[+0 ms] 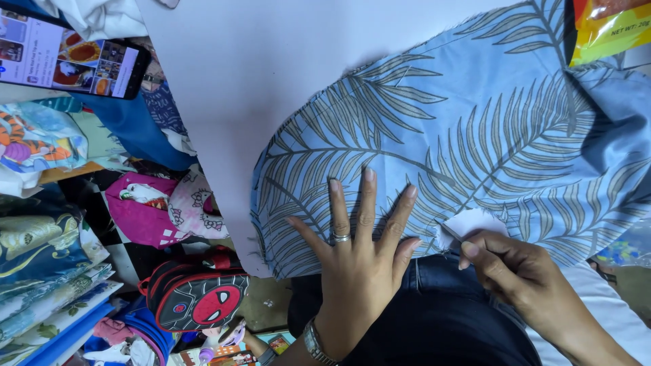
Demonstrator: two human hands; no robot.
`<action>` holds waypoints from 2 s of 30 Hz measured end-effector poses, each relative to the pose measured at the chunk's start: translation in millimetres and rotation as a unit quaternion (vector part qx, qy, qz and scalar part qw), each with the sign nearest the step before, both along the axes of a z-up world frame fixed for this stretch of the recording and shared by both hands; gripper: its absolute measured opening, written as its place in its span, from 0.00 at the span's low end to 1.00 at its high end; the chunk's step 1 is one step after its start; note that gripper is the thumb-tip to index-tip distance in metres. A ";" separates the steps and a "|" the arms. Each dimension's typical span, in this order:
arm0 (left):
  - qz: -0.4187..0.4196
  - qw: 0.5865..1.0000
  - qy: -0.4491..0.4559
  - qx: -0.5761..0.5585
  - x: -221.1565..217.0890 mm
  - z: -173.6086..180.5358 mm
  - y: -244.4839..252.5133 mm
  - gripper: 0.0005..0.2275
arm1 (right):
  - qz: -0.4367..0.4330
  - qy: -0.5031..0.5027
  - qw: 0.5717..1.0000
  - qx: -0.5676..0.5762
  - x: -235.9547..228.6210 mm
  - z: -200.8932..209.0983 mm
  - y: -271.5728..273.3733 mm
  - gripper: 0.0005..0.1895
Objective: The person cuts a piece of light blue fabric with a leaf pattern using a small knife. They hold the fabric steady with one hand while carefully cutting along a marked line with the other hand.
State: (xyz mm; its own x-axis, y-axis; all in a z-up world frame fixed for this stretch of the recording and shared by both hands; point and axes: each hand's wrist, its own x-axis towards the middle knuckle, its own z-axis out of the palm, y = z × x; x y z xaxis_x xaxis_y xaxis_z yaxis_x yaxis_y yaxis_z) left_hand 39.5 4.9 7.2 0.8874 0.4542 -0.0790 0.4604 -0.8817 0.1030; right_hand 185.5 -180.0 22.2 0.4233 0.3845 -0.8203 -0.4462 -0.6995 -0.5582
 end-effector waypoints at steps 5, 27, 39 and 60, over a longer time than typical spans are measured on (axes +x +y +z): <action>-0.001 1.000 0.002 -0.002 0.0 -0.1 0.5 0.31 | 0.022 -0.007 1.000 -0.003 0.4 1.5 1.1 0.20; 0.007 1.000 -0.015 -0.021 -1.2 -2.3 -7.7 0.29 | -0.054 0.059 0.997 -0.022 -1.3 1.4 -3.0 0.26; 0.001 0.999 -0.014 -0.029 2.2 6.4 -6.6 0.28 | -0.044 0.038 0.998 -0.015 -2.2 1.0 -2.4 0.26; -0.112 0.991 -0.058 -0.044 19.3 2.7 -2.5 0.27 | -0.207 0.097 0.973 -0.012 -37.4 -6.7 -11.6 0.24</action>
State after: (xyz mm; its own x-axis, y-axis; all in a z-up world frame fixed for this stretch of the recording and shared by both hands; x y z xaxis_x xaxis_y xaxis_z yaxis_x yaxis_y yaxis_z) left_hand 58.9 2.4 9.9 0.9705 0.2411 -0.0005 0.2351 -0.9458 0.2242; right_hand 148.2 -191.6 15.5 0.3734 0.1933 -0.9073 -0.7879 -0.4501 -0.4202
